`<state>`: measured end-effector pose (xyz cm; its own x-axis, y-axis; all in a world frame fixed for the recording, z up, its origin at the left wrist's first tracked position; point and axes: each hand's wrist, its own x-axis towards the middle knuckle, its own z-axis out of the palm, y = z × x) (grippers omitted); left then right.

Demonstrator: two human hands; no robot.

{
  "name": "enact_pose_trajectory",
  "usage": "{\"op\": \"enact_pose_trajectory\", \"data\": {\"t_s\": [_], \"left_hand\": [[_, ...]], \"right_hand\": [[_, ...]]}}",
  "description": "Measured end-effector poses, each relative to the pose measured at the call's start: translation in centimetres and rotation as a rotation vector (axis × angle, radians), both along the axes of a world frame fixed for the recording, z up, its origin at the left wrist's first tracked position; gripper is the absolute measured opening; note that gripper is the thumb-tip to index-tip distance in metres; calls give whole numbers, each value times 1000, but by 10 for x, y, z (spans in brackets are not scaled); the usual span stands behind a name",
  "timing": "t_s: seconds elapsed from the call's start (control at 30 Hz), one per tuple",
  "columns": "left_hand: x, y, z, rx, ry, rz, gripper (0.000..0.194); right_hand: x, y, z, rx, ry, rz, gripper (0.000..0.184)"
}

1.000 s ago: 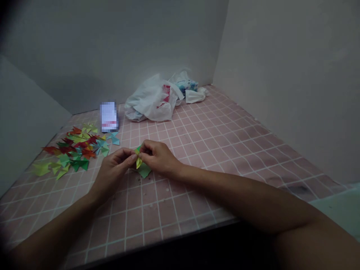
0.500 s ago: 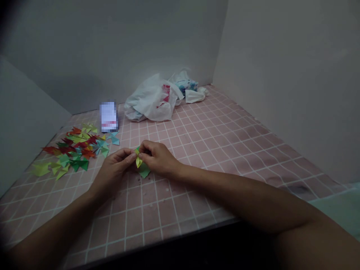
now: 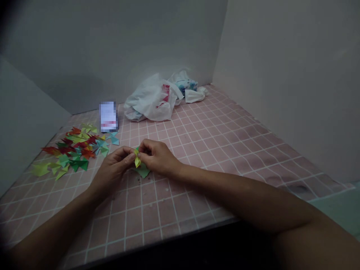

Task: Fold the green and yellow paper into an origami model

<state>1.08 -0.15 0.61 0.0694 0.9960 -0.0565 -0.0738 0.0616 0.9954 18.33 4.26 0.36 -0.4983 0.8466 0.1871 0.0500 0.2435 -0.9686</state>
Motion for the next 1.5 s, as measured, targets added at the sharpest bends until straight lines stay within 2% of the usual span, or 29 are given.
{"op": "enact_pose_trajectory", "data": {"t_s": [0.3,0.7,0.9,1.2,1.37,1.5], "left_hand": [[3,0,6,-9,12,-4,23],[1,3,0,-60,5,29,24],[2,2,7,-81,33,30,25],[-1,2,9,-3,168,-9,25],[1,1,9,105,298,58,23],[3,-1,9,124,302,54,25]], "right_hand": [[0,1,1,22,-13,6,12],[0,2,-2,15,-16,34,15],[1,3,-3,65,-67,34,14],[2,3,-4,78,-78,64,8],[2,3,-2,75,-77,79,7],[1,2,-2,64,-58,42,8]]}}
